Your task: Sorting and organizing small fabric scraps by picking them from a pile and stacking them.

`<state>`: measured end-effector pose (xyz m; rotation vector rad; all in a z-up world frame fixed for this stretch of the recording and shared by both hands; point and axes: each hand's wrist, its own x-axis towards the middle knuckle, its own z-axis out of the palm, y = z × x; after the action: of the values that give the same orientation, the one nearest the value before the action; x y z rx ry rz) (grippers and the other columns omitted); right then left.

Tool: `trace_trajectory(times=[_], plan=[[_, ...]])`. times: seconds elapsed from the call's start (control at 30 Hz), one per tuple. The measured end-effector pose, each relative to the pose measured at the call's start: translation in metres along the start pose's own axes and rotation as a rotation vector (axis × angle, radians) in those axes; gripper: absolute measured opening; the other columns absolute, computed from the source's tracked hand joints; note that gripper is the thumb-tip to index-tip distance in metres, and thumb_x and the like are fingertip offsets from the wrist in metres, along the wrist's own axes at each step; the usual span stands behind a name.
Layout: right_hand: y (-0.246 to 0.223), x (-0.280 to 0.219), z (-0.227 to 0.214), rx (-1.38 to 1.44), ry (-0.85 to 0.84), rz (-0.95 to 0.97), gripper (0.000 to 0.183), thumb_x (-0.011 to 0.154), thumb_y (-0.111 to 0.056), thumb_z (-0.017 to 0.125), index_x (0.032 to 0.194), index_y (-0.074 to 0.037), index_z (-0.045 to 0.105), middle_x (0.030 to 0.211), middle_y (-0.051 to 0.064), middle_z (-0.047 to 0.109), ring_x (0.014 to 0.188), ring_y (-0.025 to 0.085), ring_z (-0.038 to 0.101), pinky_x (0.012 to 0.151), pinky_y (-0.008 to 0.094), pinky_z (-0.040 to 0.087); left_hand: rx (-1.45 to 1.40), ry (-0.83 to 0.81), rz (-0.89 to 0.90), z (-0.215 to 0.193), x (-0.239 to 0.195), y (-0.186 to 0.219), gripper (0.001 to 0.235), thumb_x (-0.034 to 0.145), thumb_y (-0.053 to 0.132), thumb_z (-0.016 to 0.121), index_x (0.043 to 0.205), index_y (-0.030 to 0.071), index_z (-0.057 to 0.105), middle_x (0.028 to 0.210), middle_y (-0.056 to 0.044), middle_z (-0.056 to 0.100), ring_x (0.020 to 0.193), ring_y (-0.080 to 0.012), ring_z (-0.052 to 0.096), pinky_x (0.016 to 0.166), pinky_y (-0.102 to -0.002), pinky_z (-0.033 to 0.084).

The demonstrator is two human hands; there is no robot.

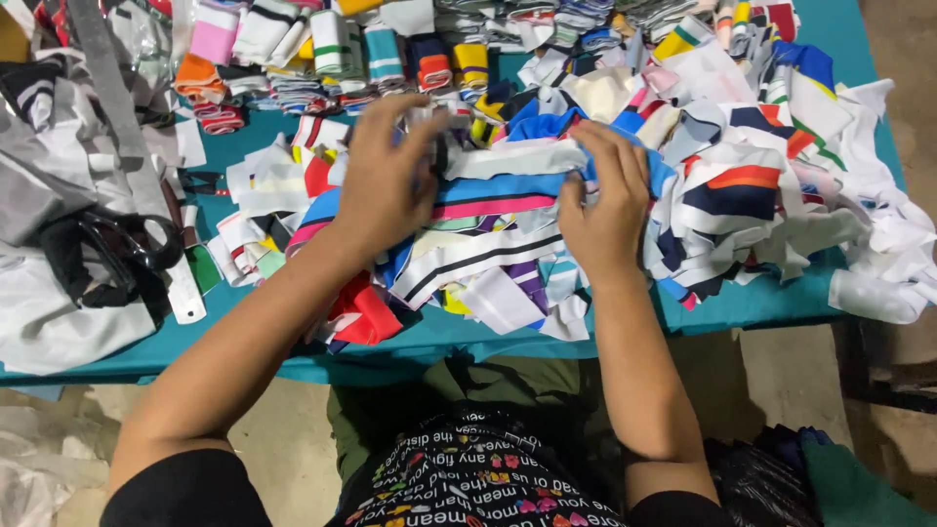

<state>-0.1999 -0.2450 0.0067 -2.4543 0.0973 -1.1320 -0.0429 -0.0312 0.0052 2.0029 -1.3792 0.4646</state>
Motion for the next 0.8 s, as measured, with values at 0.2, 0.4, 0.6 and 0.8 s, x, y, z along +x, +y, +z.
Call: trace_trajectory(times=[0.2, 0.4, 0.6, 0.8], plan=[[0.0, 0.001, -0.001, 0.014, 0.14, 0.082, 0.038, 0.083, 0.013, 0.068, 0.117, -0.004, 0.066, 0.122, 0.011, 0.059, 0.089, 0.033, 0.069, 0.08, 0.045, 0.059, -0.145, -0.145, 0.255, 0.015, 0.033, 0.05, 0.039, 0.079, -0.003, 0.073, 0.117, 0.004, 0.068, 0.115, -0.018, 0.067, 0.11, -0.0401, 0.063, 0.091, -0.048, 0.05], [0.007, 0.0, 0.001, 0.052, 0.197, 0.109, 0.04, 0.081, 0.01, 0.068, 0.117, -0.008, 0.065, 0.124, 0.007, 0.057, 0.087, 0.029, 0.071, 0.078, 0.042, 0.06, -0.312, -0.323, 0.074, 0.056, 0.055, 0.031, 0.014, 0.083, 0.014, 0.077, 0.094, 0.011, 0.07, 0.085, -0.008, 0.07, 0.086, -0.0352, 0.069, 0.076, -0.047, 0.055], [0.013, 0.0, 0.005, 0.007, 0.212, 0.057, 0.038, 0.08, 0.012, 0.058, 0.109, -0.008, 0.073, 0.118, 0.009, 0.06, 0.097, 0.036, 0.068, 0.09, 0.046, 0.055, -0.524, -0.335, -0.016, 0.012, 0.061, 0.036, 0.008, 0.096, 0.006, 0.067, 0.089, 0.008, 0.071, 0.067, -0.011, 0.066, 0.064, -0.0331, 0.066, 0.065, -0.04, 0.053], [0.018, -0.001, 0.006, -0.021, 0.155, 0.031, 0.03, 0.083, 0.009, 0.061, 0.098, -0.012, 0.078, 0.105, 0.005, 0.068, 0.094, 0.031, 0.066, 0.09, 0.041, 0.051, -0.528, -0.292, -0.095, -0.03, 0.046, 0.019, 0.011, 0.098, 0.005, 0.068, 0.088, 0.009, 0.071, 0.059, -0.009, 0.065, 0.055, -0.0308, 0.063, 0.061, -0.037, 0.052]])
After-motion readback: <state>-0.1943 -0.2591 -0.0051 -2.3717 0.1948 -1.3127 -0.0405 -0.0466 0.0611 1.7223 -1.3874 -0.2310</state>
